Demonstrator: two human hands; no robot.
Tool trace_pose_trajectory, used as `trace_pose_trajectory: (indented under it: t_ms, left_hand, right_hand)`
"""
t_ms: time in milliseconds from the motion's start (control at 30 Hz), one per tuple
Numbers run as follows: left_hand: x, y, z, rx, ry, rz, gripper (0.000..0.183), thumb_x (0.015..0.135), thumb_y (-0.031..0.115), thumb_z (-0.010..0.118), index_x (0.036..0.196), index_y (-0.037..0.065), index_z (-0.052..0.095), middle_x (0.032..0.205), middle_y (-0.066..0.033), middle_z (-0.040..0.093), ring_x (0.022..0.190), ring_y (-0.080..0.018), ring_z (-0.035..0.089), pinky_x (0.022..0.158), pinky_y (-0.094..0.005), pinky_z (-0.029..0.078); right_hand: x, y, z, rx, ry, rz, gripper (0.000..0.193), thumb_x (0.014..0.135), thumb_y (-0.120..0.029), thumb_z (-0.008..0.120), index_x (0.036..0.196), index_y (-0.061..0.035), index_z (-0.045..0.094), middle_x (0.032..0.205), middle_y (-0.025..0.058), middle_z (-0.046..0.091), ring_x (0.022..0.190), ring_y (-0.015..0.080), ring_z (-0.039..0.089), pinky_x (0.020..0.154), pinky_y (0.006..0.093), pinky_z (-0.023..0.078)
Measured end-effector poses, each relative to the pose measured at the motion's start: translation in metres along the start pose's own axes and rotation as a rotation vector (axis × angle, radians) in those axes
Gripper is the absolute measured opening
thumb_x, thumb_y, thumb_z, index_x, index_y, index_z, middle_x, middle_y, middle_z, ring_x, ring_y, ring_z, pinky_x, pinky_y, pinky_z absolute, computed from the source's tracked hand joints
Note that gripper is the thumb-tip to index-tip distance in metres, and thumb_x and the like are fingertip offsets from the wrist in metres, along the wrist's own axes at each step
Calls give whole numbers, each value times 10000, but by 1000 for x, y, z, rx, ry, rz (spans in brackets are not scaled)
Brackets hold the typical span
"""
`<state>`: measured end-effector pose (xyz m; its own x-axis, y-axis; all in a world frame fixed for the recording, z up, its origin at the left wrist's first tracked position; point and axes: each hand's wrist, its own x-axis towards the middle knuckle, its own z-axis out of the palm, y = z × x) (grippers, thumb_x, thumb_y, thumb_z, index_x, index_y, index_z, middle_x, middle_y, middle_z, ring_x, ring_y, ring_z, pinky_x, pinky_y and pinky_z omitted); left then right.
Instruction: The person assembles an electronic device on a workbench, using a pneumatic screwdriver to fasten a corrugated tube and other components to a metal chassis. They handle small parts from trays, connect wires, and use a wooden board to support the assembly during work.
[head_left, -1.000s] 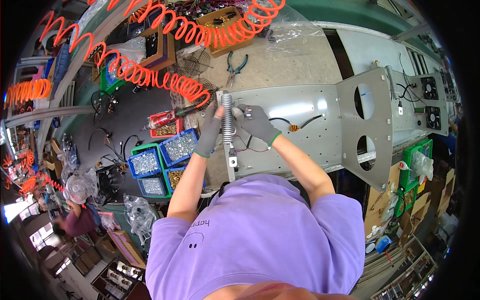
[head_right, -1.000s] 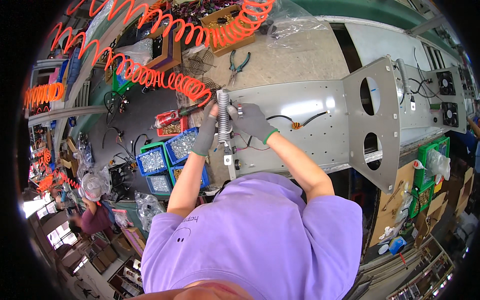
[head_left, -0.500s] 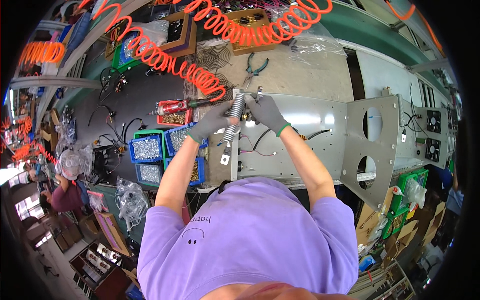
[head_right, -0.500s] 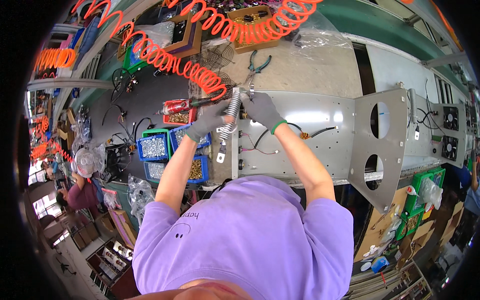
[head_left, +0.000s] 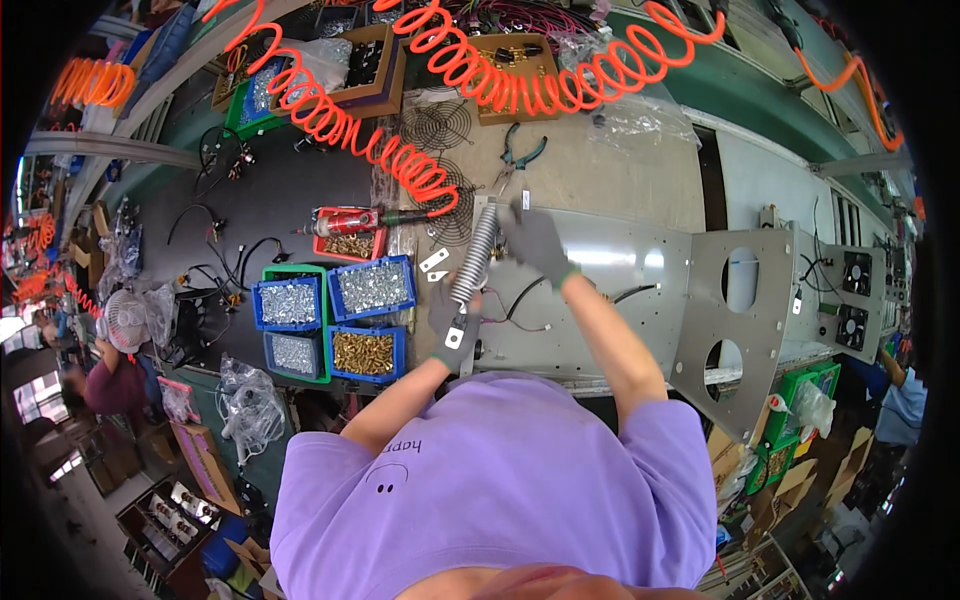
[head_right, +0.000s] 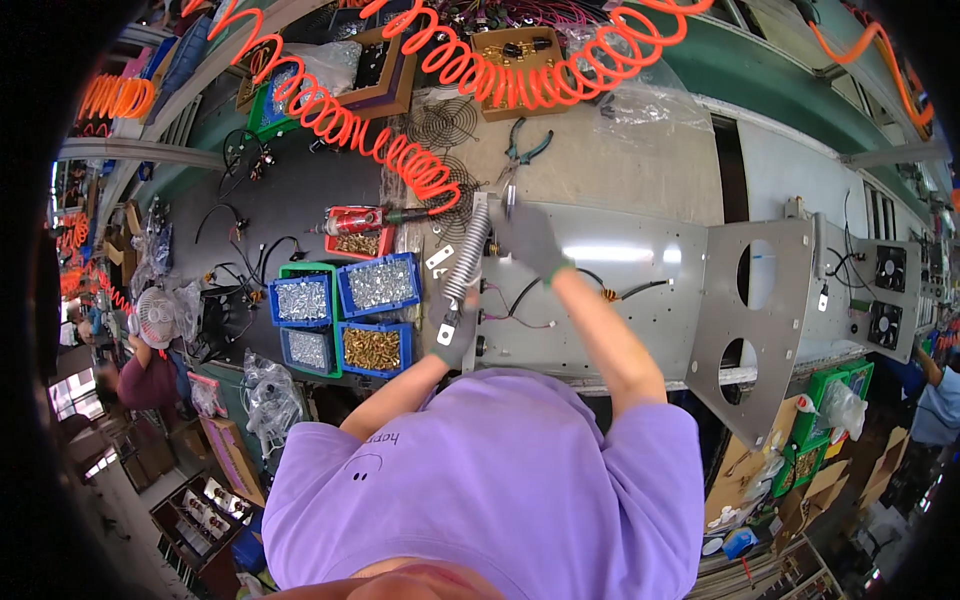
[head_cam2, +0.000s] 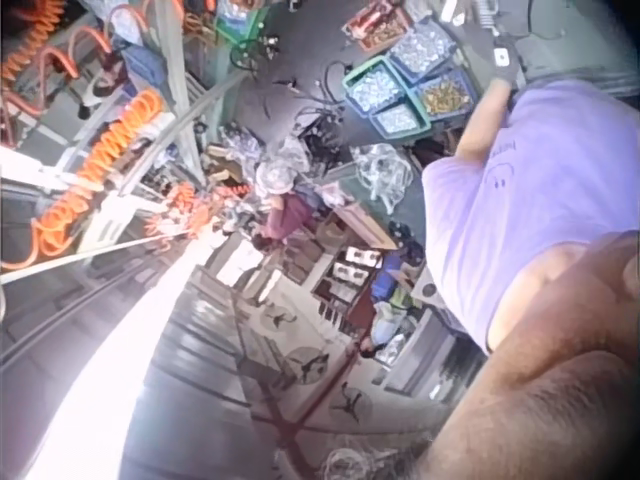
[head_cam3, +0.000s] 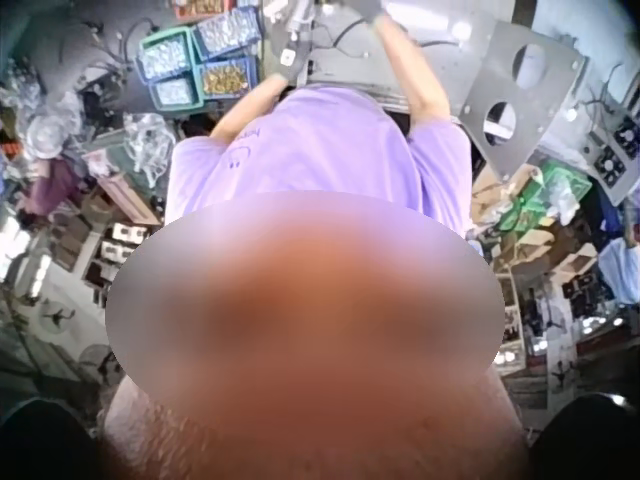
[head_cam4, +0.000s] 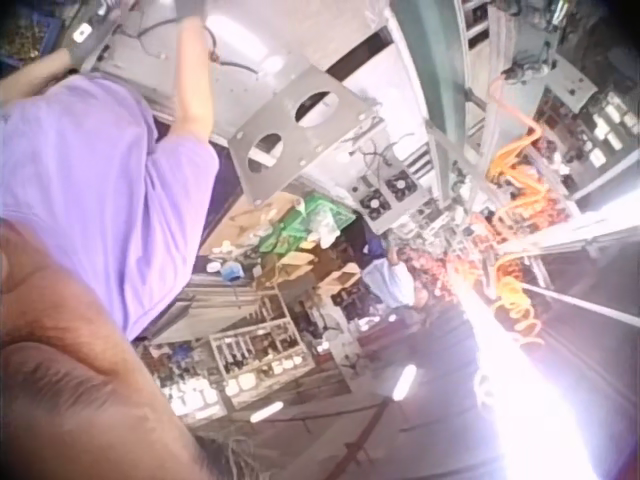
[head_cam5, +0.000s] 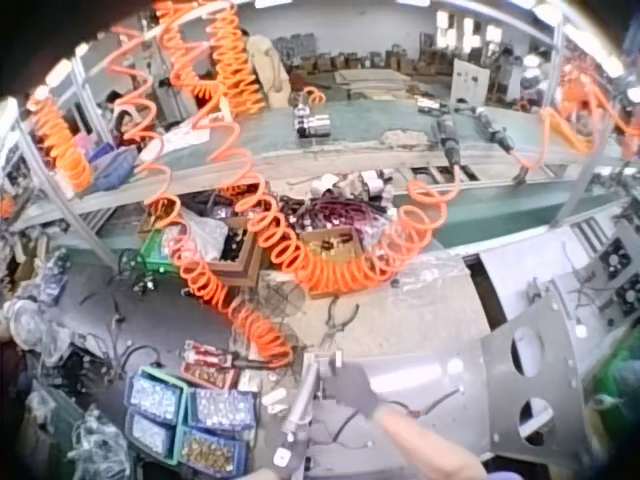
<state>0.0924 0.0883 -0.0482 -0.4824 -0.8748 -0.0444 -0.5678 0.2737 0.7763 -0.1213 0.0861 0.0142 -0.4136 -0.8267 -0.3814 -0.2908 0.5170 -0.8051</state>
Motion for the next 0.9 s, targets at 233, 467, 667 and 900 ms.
trace_pose_trajectory:
  t_ms: [233,467,667,900]
  left_hand:
    - [-25,-11,6,252,-221,-2,792,703,291,671,1325,-26,297,1157,-222,415,1099,-382,390,952,-460,315]
    - [-22,-3,4,280,-132,-17,782,691,267,676,1320,-19,311,1185,-198,417,1120,-360,380,984,-456,285]
    - [-21,0,-6,292,-128,78,735,686,229,645,1292,-34,324,1158,-197,435,1102,-364,388,980,-463,281]
    - [-19,1,-3,243,-156,18,750,684,251,623,1317,-6,315,1172,-196,418,1115,-368,376,993,-481,261]
  right_hand:
    - [12,34,10,-44,193,-47,195,784,-184,563,859,-5,543,609,137,590,519,261,600,476,374,472]
    - [-56,18,45,-517,419,-500,246,792,-222,598,884,-2,537,685,183,603,680,297,638,578,431,492]
    - [3,4,-11,166,-97,330,347,756,-259,635,956,11,548,790,216,610,810,334,621,721,444,480]
    - [-28,16,18,-287,147,-285,332,795,-249,571,1020,-9,531,857,189,607,716,303,605,647,405,475]
